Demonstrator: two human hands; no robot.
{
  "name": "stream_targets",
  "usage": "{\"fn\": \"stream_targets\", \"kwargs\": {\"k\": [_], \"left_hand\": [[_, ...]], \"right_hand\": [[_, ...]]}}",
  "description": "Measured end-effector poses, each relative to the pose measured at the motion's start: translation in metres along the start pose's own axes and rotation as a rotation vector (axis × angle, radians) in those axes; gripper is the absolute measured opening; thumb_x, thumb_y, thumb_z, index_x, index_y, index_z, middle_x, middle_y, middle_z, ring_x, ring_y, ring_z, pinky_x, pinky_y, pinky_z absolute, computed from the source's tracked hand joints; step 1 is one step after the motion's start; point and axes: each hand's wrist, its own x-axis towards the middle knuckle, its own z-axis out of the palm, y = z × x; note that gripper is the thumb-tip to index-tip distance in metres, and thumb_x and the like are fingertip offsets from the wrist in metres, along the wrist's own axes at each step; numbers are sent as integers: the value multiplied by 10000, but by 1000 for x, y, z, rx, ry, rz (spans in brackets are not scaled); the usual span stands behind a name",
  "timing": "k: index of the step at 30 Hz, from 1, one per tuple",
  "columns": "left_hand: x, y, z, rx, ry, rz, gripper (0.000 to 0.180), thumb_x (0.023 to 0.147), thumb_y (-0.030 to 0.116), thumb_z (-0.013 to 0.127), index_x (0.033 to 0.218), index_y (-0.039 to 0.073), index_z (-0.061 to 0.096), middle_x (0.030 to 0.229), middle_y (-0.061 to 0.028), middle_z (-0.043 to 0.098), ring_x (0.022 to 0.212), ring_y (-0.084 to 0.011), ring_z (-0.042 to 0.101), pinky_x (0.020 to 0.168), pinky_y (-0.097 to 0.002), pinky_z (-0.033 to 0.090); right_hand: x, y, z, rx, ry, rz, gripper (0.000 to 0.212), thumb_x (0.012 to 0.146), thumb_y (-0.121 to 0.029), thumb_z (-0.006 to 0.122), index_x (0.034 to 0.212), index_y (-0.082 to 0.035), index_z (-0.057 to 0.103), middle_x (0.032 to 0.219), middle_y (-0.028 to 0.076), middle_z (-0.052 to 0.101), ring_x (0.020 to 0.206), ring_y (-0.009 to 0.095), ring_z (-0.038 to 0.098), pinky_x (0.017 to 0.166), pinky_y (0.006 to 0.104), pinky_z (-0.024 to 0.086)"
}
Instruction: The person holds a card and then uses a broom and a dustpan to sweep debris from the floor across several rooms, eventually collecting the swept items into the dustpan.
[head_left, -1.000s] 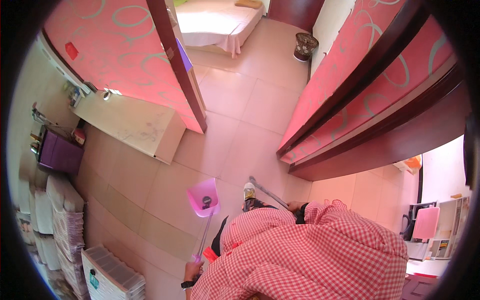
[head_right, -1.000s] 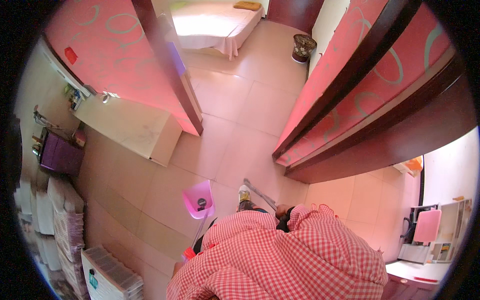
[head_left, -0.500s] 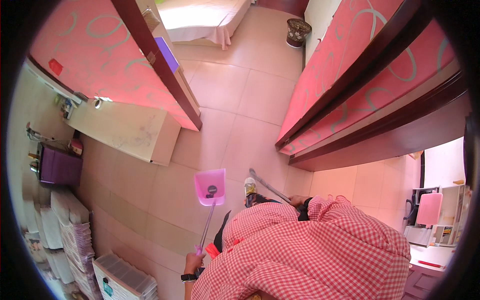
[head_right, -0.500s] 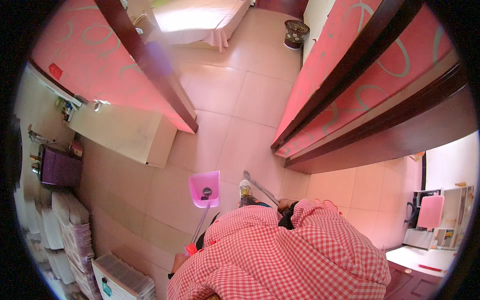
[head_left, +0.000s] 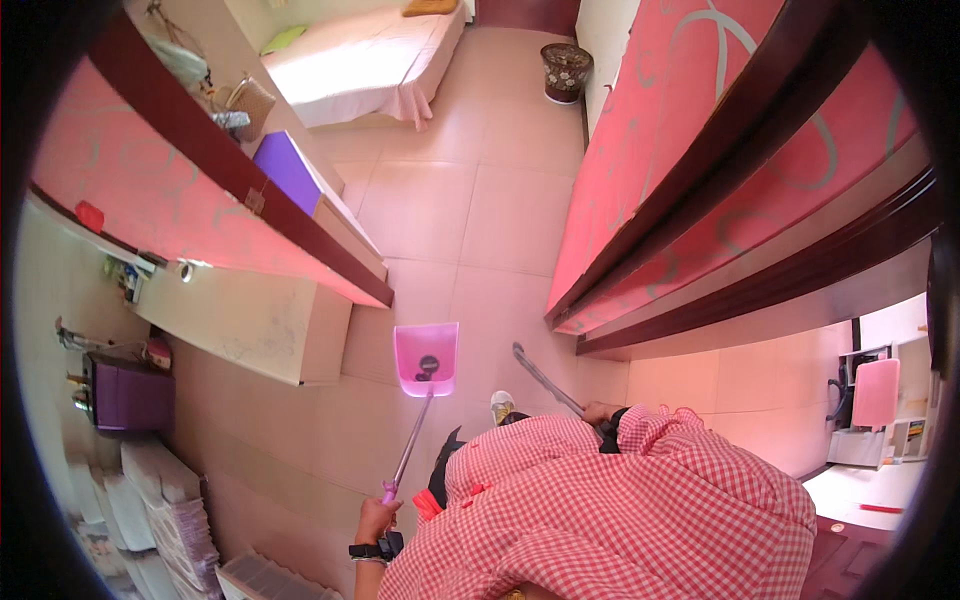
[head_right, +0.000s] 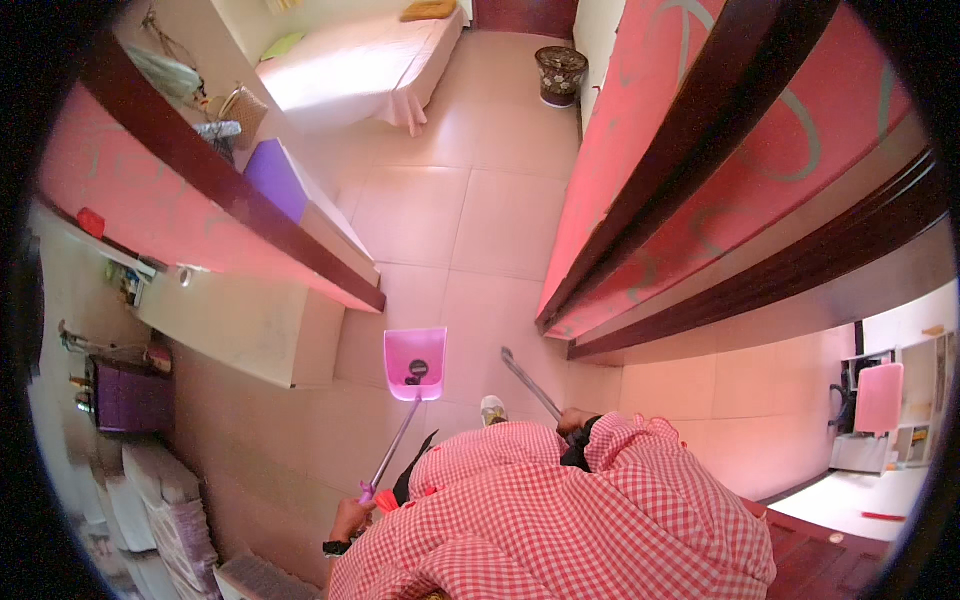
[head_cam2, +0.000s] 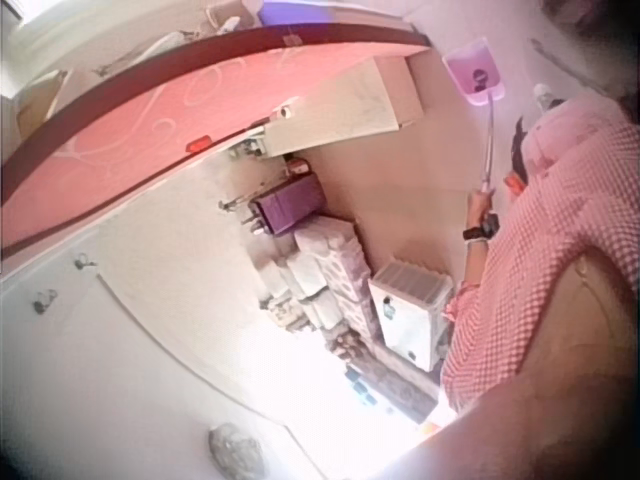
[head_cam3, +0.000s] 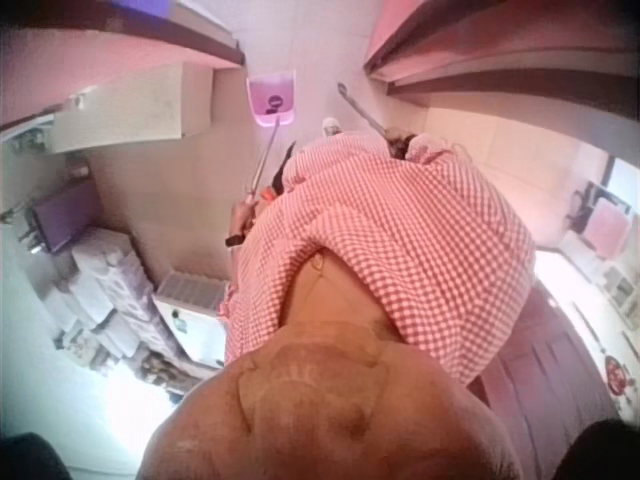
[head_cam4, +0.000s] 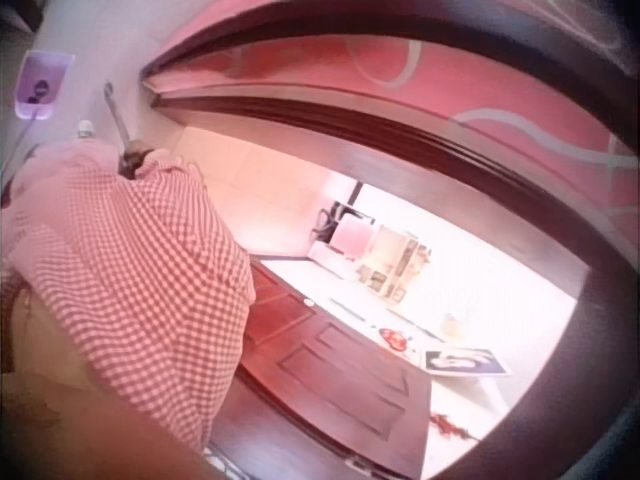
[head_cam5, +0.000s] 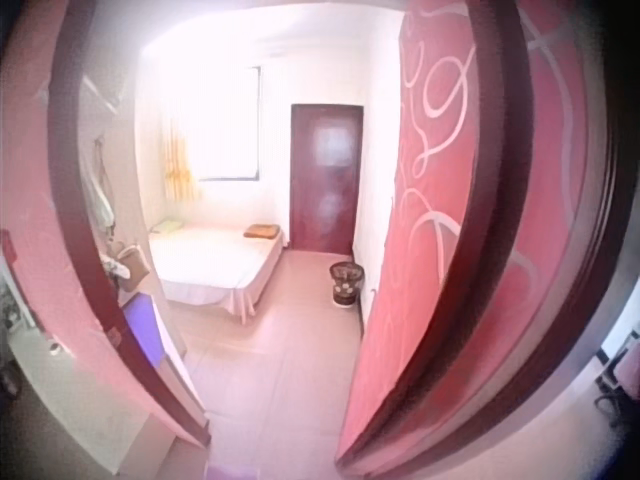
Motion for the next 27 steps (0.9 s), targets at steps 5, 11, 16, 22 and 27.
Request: {"fn": "stream_targets", "kwargs": {"k": [5, 11, 16, 22, 27], "left_hand": [[32, 30, -11, -38, 13, 41, 252, 668, 188, 624, 560, -8, 509, 449, -53, 469, 356, -127, 454, 330, -258, 336], [50, 102, -29, -15, -10, 87, 227, 676, 187, 616, 611, -10, 522, 450, -44, 463, 348, -120, 441, 323, -254, 324], [94, 152, -45, 13, -70, 108, 233, 686, 199, 607, 611, -2, 517, 450, -43, 462, 346, -117, 435, 319, -253, 308], [161, 222, -68, 31, -126, 132, 312, 681, 255, 611, 514, 10, 513, 426, -54, 471, 348, -133, 449, 331, -265, 321], [210, 286, -90, 258, -117, 229, 321, 677, 257, 622, 524, -5, 519, 442, -65, 486, 360, -146, 478, 335, -273, 340]], "right_hand": [[-12, -24, -22, 3, 67, -41, 406, 574, -244, 630, 897, -7, 568, 844, 123, 586, 756, 235, 553, 652, 333, 438], [-9, -40, -54, -51, 26, -79, 470, 647, -319, 545, 1038, -60, 513, 981, 138, 547, 896, 247, 512, 755, 316, 401], [23, -39, -81, 75, -33, -104, 397, 680, -254, 526, 1025, -57, 518, 938, 113, 567, 874, 216, 515, 744, 308, 391], [49, -67, -131, 130, 89, -207, 374, 694, -287, 555, 1005, -81, 537, 931, 113, 567, 858, 201, 527, 737, 310, 403], [27, -123, -178, 336, 29, -76, 467, 683, -262, 582, 1095, -70, 477, 983, 110, 546, 903, 208, 518, 774, 296, 395]]}}
